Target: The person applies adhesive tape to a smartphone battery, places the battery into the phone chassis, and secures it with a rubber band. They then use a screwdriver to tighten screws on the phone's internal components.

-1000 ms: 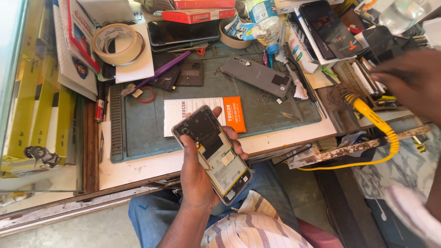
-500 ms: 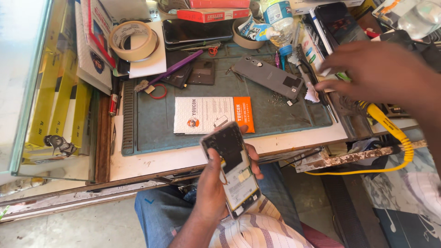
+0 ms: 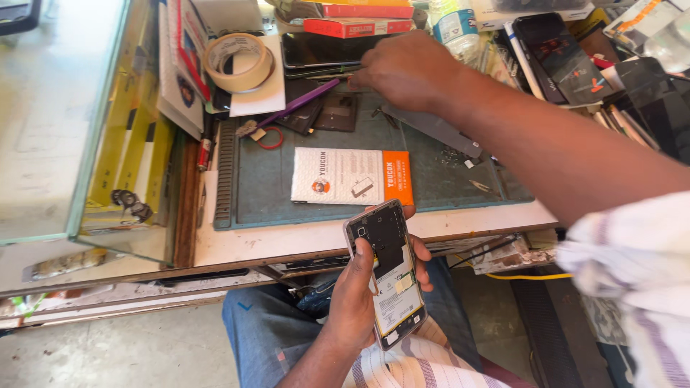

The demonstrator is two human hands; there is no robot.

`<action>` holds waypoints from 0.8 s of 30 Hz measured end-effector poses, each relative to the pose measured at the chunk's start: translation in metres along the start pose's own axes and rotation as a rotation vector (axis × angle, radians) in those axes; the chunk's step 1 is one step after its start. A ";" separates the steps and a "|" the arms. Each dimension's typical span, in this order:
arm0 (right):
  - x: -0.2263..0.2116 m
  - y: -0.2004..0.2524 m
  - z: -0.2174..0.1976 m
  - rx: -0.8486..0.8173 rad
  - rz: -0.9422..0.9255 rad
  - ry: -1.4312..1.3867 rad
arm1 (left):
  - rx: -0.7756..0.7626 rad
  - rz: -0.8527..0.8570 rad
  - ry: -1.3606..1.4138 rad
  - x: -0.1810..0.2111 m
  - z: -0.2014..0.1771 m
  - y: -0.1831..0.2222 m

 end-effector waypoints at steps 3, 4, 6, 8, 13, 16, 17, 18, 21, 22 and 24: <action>-0.003 -0.017 0.025 -0.045 -0.010 0.148 | 0.009 -0.009 0.016 0.003 -0.002 0.005; -0.002 -0.020 0.029 -0.034 -0.016 0.146 | 0.011 -0.014 0.033 0.003 -0.003 0.005; -0.001 -0.024 0.032 -0.015 -0.035 0.141 | 0.000 -0.002 0.030 0.008 -0.004 0.006; 0.019 -0.021 0.019 0.058 0.111 0.012 | 0.007 0.025 0.022 0.016 -0.007 0.009; 0.048 0.003 -0.026 0.026 0.205 -0.460 | 0.069 0.067 0.048 0.037 -0.015 -0.001; 0.042 0.029 -0.041 -0.057 0.362 -0.747 | 0.024 0.146 -0.008 0.056 -0.007 -0.009; 0.035 0.037 -0.044 -0.092 0.415 -0.819 | 0.029 0.161 -0.043 0.060 -0.005 -0.011; 0.027 0.047 -0.045 -0.126 0.467 -0.891 | 0.033 0.177 -0.078 0.065 -0.003 -0.014; -0.010 0.077 -0.053 -0.147 0.508 -1.131 | 0.015 0.168 -0.131 0.071 0.005 -0.015; -0.019 0.088 -0.051 -0.157 0.554 -1.162 | 0.002 0.155 -0.139 0.071 0.007 -0.015; -0.036 0.111 -0.044 -0.180 0.647 -1.225 | -0.009 0.123 -0.180 0.066 0.010 -0.013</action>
Point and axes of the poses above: each hand's wrist, its own y-axis away from the middle knuckle, its own z-axis out of the palm, x = y × z, the point moved 10 cm from there along -y, towards the middle knuckle, and after that the axes turned 7 degrees about y, right-handed, at the moved point
